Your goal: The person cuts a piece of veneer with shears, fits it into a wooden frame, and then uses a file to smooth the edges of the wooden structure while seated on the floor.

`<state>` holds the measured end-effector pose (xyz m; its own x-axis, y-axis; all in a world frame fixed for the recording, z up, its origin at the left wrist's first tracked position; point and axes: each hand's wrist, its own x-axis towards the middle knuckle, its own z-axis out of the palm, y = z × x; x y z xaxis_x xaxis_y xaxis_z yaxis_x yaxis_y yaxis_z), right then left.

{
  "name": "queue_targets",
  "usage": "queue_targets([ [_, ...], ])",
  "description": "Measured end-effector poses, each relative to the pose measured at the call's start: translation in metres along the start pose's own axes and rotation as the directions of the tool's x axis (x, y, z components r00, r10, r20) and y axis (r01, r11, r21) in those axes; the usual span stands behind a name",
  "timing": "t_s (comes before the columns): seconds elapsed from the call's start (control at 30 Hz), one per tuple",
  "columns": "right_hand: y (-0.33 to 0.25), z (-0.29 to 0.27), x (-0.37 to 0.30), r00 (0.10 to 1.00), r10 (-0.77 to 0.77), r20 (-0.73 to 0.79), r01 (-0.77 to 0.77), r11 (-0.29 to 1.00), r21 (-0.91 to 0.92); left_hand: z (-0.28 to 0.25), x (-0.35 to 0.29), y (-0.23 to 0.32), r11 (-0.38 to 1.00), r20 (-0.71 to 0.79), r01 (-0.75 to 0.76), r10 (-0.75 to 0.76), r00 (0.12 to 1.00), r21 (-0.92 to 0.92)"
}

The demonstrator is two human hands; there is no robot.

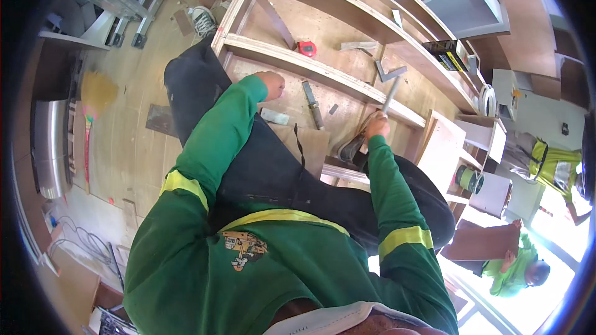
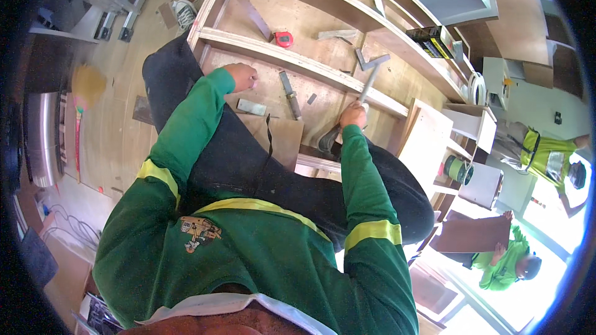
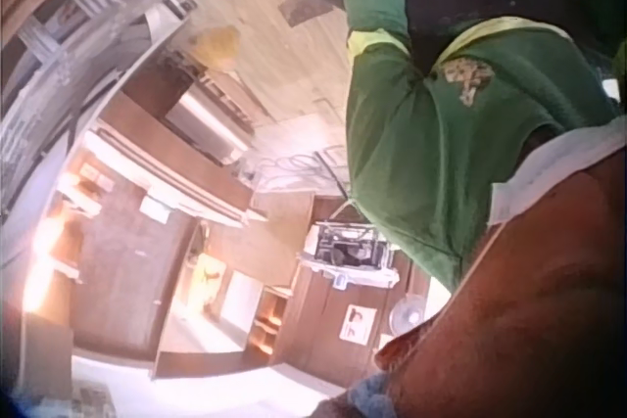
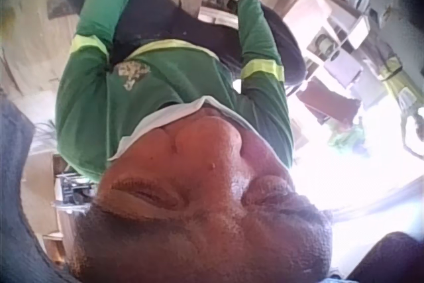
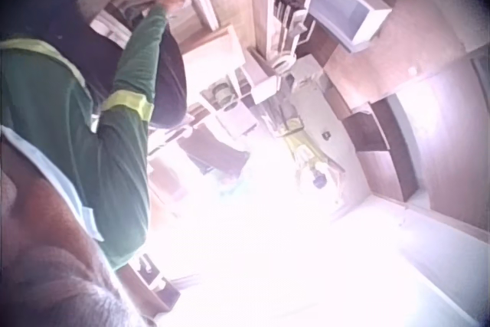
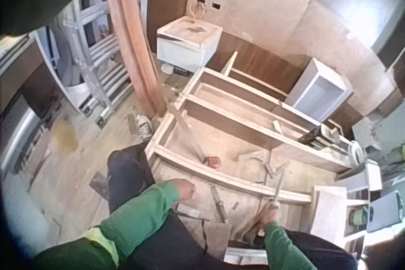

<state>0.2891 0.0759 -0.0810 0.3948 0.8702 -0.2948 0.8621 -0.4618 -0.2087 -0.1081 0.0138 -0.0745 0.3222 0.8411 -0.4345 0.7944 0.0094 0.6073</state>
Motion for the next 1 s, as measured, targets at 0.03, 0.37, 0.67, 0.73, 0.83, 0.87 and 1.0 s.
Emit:
queue_targets([
  [0.03,0.005,0.007,-0.009,0.986,-0.167,-0.023,0.165,0.985,-0.058,-0.007,0.002,0.008,1.0,0.005,0.0,0.0,1.0,-0.024],
  [0.37,-0.054,0.04,-0.035,0.909,-0.407,-0.083,0.414,0.905,0.099,-0.006,-0.008,-0.002,0.998,0.054,0.016,-0.02,0.998,0.058],
  [0.67,-0.088,0.049,-0.097,0.855,-0.5,0.136,0.485,0.865,0.126,-0.007,-0.002,-0.008,0.999,0.012,-0.015,0.015,1.0,-0.045],
  [0.73,-0.1,0.035,-0.102,0.814,-0.567,0.128,0.547,0.822,0.16,-0.003,-0.004,-0.013,1.0,0.031,-0.015,0.016,0.999,-0.018],
  [0.83,-0.072,0.033,-0.034,0.926,-0.376,0.036,0.369,0.921,0.125,0.003,-0.005,-0.012,1.0,0.06,0.029,-0.029,0.998,0.002],
  [0.87,-0.053,0.03,-0.012,0.905,-0.426,-0.014,0.423,0.894,0.149,-0.001,-0.002,-0.007,0.999,0.054,0.031,-0.03,0.998,-0.014],
  [1.0,-0.019,0.049,0.006,0.956,-0.284,-0.07,0.278,0.957,-0.086,-0.01,0.006,0.0,1.0,0.029,-0.018,0.018,0.999,-0.003],
])
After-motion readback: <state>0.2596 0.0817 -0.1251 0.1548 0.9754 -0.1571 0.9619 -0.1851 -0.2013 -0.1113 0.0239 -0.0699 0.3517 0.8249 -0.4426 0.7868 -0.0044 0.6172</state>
